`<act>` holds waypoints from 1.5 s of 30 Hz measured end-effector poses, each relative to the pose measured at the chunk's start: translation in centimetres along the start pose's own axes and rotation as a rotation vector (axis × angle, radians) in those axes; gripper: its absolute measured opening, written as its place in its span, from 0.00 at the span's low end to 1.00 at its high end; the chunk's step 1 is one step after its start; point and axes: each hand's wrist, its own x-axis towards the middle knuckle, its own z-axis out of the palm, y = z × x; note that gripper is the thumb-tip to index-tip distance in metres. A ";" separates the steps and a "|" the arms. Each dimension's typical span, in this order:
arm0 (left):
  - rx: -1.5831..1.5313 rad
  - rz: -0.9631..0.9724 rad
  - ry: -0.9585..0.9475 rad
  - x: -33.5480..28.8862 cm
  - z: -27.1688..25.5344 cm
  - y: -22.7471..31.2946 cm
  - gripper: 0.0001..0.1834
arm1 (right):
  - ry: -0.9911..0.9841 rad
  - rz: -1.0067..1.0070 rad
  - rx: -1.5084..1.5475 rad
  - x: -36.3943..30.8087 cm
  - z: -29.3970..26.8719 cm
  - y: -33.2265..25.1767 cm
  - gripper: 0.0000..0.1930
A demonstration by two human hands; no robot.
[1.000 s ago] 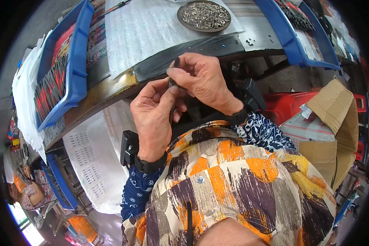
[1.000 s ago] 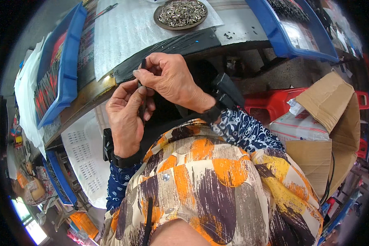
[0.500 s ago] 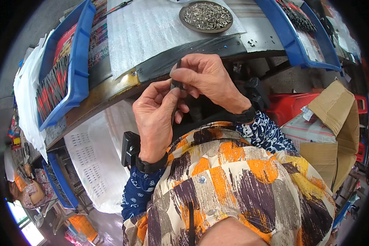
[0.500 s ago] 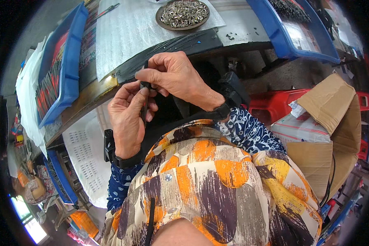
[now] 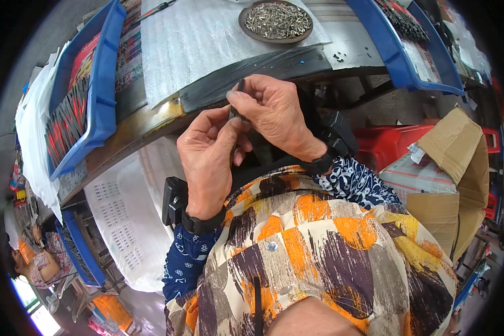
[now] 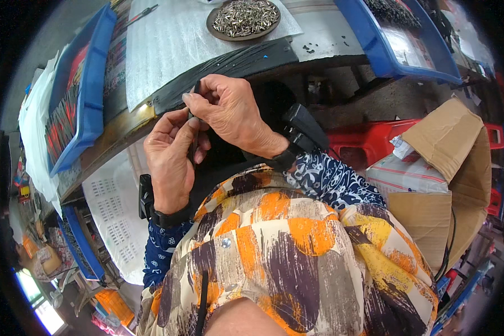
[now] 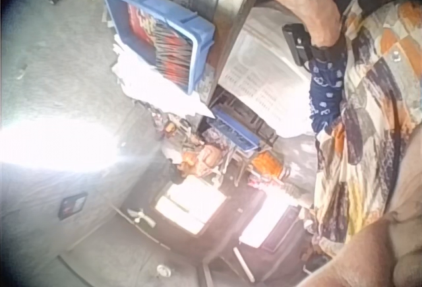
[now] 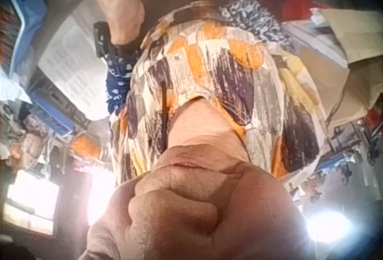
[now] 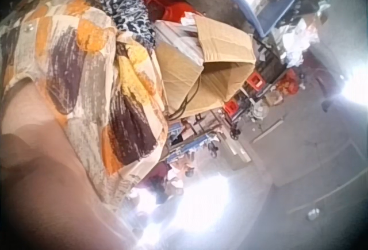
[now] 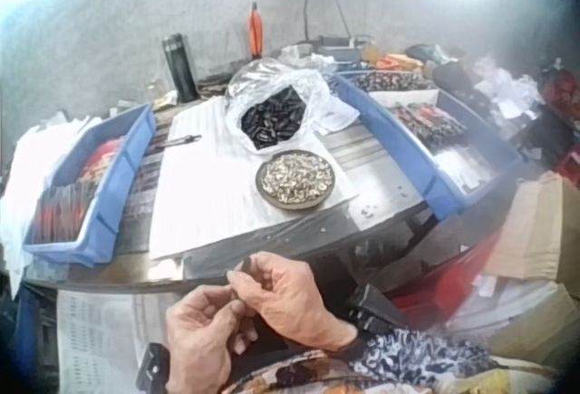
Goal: The person repeatedly picks small black cylindrical components and metal pins from a table, inserts the pins into the components, and places the assembled units into a blue bin. The person also uses pliers to adjust or remove parts from some components during the process.
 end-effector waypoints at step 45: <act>0.015 -0.170 -0.015 0.0 -1.0 1.3 0.11 | -0.127 -0.042 0.084 -0.6 -0.2 -0.1 0.11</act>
